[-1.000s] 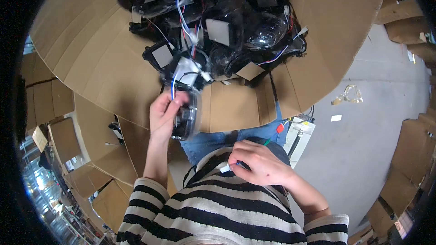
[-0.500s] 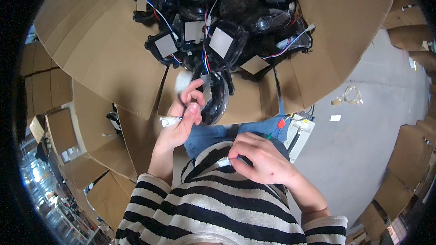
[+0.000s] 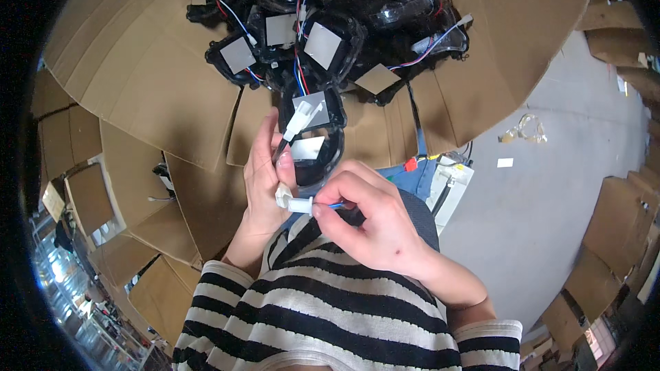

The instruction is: The person repeatedly picks up black plastic components with attached wires from a cardboard box, connects two white plastic connectors, and places the components back into the box. This process is repeated multiple times throughout the video.

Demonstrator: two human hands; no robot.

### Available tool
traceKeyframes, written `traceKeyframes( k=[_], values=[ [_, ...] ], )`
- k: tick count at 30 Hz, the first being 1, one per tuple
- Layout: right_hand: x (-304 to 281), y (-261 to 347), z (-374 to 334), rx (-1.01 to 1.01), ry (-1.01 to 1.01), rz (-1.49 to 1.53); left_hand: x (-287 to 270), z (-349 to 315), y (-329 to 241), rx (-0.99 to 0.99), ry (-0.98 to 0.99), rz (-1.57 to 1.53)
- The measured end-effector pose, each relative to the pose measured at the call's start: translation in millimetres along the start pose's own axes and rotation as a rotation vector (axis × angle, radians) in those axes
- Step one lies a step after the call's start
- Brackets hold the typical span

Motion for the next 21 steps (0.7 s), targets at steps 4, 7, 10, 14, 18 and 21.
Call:
traceKeyframes(
  k=[4, 7, 10, 14, 18, 21],
  values=[
    [0, -4, 0, 0.033, -0.043, -0.041, 0, -1, 3, -0.019, -0.04, 0.043],
    [-6, -5, -1, 0.033, -0.089, -0.151, -2, 3, 3, 0.019, -0.069, 0.095],
    [-7, -5, 0, 0.007, -0.129, -0.23, 0, 9, -3, 0.111, -0.088, 0.127],
    [-7, -11, 5, 0.044, -0.133, -0.177, 8, 19, -5, 0.127, 0.039, 0.092],
    [-28, -4, 7, 0.034, -0.1, -0.185, 10, 18, 9, -0.111, 0.191, -0.113],
    [-41, -2, 3, 0.093, -0.107, -0.085, 6, 14, 7, -0.193, 0.305, -0.323]
  ],
)
Point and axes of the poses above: each hand's wrist, its own z-axis towards the middle knuckle, its own x-axis out of the palm, y = z × x, the point moved 7 cm from there along z, towards the middle knuckle, and after that the axes turned 7 degrees about -y, right-handed, at the moved point
